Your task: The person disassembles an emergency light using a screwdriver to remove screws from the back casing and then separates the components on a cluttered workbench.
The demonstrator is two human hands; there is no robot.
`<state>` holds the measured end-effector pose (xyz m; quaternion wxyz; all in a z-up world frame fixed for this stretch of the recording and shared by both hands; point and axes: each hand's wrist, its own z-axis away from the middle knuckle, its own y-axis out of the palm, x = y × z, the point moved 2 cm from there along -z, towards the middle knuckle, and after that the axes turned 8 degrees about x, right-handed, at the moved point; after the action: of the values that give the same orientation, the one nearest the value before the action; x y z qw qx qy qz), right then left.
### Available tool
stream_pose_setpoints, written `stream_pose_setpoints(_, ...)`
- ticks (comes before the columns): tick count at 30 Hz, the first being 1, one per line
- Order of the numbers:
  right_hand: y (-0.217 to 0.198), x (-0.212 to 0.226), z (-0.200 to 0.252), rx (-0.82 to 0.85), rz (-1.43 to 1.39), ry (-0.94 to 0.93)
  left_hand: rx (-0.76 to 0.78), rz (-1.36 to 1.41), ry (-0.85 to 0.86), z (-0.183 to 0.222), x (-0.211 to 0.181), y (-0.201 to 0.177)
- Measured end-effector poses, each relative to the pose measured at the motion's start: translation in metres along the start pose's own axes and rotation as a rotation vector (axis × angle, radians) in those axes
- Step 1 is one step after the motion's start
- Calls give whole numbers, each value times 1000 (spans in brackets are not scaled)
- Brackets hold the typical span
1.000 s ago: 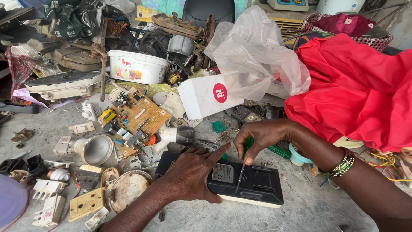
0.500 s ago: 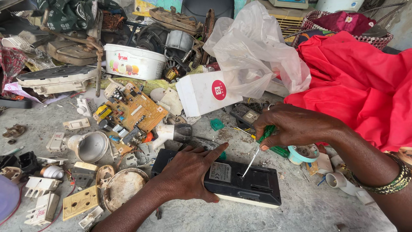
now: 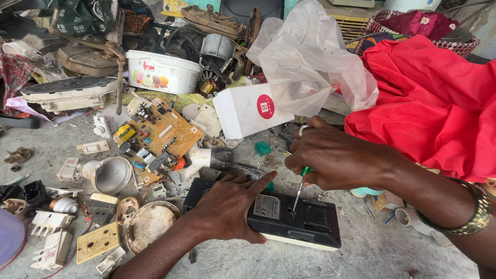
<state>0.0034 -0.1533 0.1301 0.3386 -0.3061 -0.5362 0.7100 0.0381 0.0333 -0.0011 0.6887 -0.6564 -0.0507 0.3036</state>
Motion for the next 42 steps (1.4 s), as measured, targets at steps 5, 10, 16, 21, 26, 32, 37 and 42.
stream_pose_setpoints(5,-5,-5,-31,301,-32,-14,32,-2,-22,-1,1,-1)
stream_pose_setpoints(10,15,-36,-30,200,-135,-72,23,-8,-22,-1,2,0)
stream_pose_setpoints(16,69,-79,-1,82,-456,10,-22,-15,-8,-3,2,4)
stream_pose_setpoints(21,111,-93,20,-53,-695,145,-17,-14,-53,-9,3,4)
stream_pose_setpoints(26,123,-97,20,-91,-836,109,-55,2,-51,-7,0,1)
stream_pose_setpoints(32,132,-69,47,-159,-705,322,7,-3,-54,-6,1,1)
stream_pose_setpoints(37,143,-57,61,-113,-718,456,2,-8,-60,-6,2,4)
stream_pose_setpoints(42,153,-57,64,-152,-746,450,-11,-9,-63,-3,-2,2)
